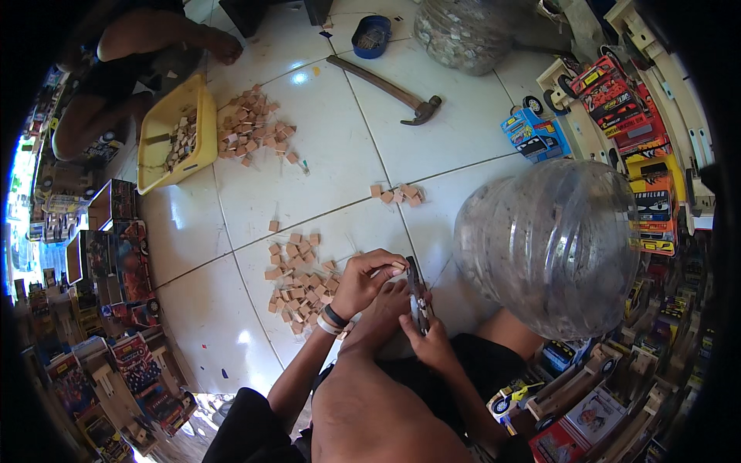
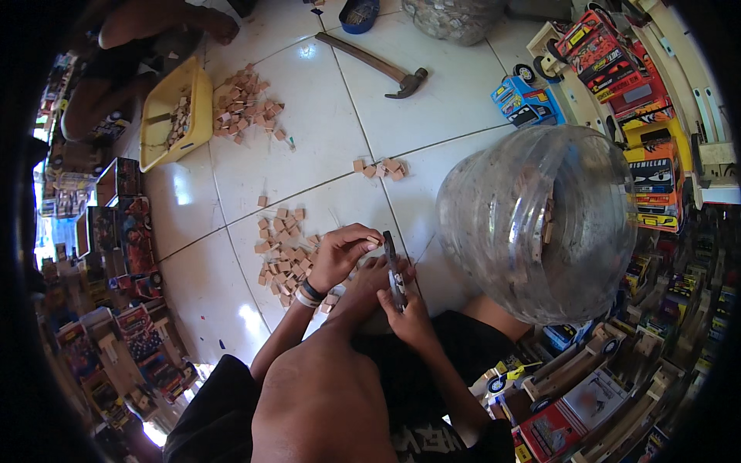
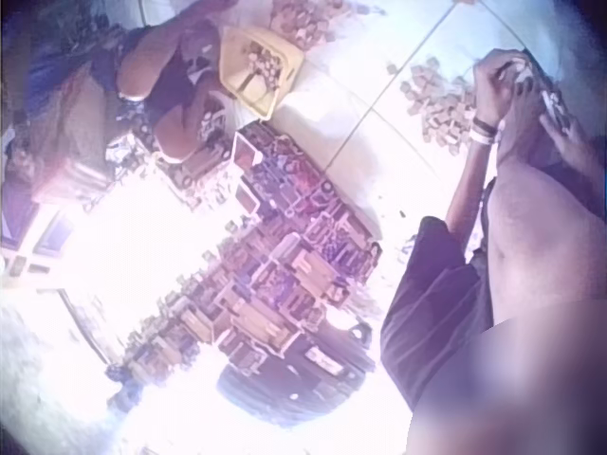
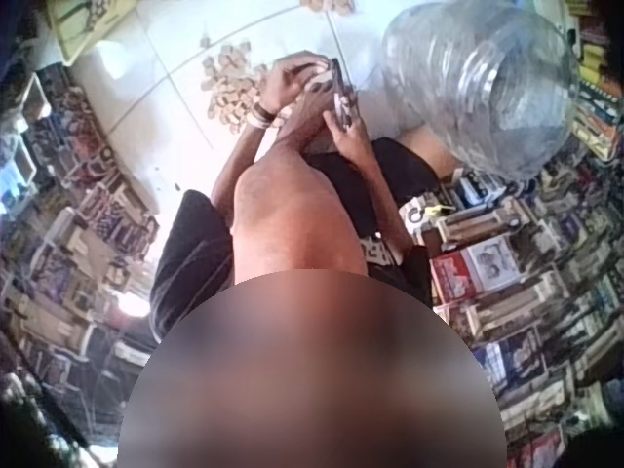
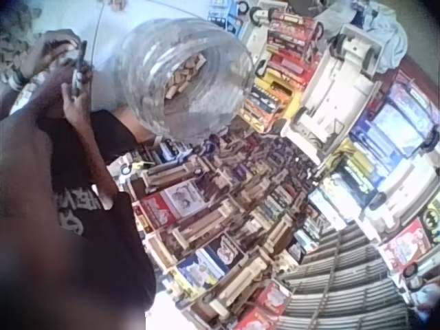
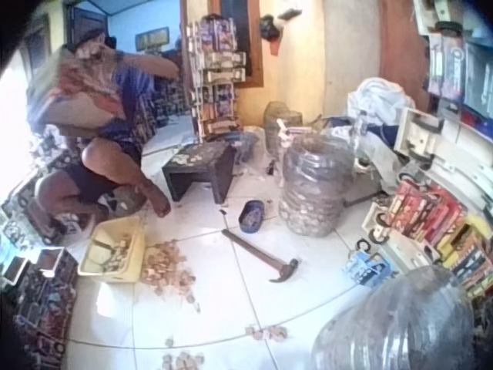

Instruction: The person sits on the floor and uses a utility knife to carve small wooden blocks. They pick up blocks from a pile, shave off edges, and place the finished pieces into a nearby container.

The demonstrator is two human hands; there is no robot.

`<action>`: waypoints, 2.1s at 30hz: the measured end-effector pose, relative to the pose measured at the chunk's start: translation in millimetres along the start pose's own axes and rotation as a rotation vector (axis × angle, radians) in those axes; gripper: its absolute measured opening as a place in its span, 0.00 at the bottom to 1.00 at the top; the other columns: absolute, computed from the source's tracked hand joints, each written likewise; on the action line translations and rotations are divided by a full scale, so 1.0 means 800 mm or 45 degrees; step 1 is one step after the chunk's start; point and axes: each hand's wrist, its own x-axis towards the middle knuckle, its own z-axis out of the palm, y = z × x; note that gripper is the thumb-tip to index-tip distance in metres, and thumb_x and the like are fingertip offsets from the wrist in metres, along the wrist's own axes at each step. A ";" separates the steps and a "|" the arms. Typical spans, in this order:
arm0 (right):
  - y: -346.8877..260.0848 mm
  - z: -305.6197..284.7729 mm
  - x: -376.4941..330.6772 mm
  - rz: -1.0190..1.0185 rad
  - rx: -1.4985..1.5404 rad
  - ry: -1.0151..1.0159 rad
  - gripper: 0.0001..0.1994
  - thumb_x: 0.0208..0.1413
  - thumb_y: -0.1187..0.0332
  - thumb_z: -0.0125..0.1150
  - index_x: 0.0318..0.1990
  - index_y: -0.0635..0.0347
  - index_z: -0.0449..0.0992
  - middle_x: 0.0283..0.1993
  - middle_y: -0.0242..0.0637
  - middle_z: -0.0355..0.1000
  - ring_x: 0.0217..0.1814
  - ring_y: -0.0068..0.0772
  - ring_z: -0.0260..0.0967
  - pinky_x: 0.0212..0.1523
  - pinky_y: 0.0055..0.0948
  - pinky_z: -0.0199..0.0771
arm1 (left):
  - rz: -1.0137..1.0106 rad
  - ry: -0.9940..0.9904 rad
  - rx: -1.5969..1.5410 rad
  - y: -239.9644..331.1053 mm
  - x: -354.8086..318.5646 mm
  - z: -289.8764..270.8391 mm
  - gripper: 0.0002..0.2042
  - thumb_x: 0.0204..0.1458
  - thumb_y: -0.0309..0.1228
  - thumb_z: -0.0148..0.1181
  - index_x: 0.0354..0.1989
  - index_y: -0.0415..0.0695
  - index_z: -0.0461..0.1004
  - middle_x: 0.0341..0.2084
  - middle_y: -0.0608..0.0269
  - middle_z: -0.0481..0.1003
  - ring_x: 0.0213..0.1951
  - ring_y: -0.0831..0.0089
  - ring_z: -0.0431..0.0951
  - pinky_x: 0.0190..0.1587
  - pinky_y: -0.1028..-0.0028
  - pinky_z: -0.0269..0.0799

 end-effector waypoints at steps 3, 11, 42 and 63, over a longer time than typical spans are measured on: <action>0.001 -0.005 0.010 -0.075 -0.623 0.333 0.16 0.69 0.59 0.64 0.48 0.66 0.77 0.39 0.58 0.81 0.44 0.65 0.81 0.46 0.55 0.77 | 0.009 -0.007 -0.103 -0.001 0.002 -0.001 0.07 0.64 0.21 0.65 0.47 0.36 0.85 0.43 0.57 0.85 0.45 0.71 0.83 0.51 0.72 0.79; 0.031 -0.022 0.023 -0.033 -0.062 0.336 0.17 0.72 0.61 0.58 0.59 0.64 0.72 0.47 0.60 0.80 0.53 0.68 0.78 0.54 0.54 0.76 | -0.080 0.430 0.089 -0.011 0.041 0.011 0.14 0.65 0.21 0.63 0.59 0.39 0.80 0.51 0.54 0.84 0.53 0.71 0.84 0.54 0.71 0.80; -0.035 -0.009 -0.022 -0.290 -0.123 0.058 0.32 0.70 0.66 0.59 0.78 0.60 0.57 0.71 0.61 0.68 0.74 0.60 0.67 0.71 0.47 0.67 | -0.125 0.324 -0.085 -0.003 0.000 0.000 0.09 0.64 0.19 0.64 0.51 0.35 0.80 0.43 0.63 0.84 0.39 0.83 0.80 0.44 0.80 0.76; -0.035 0.002 -0.016 -0.245 -0.131 0.096 0.31 0.71 0.60 0.59 0.77 0.58 0.59 0.63 0.65 0.74 0.66 0.69 0.73 0.64 0.53 0.74 | 0.037 0.295 0.186 0.007 -0.003 0.008 0.11 0.60 0.15 0.66 0.50 0.35 0.85 0.48 0.53 0.86 0.49 0.73 0.85 0.51 0.75 0.80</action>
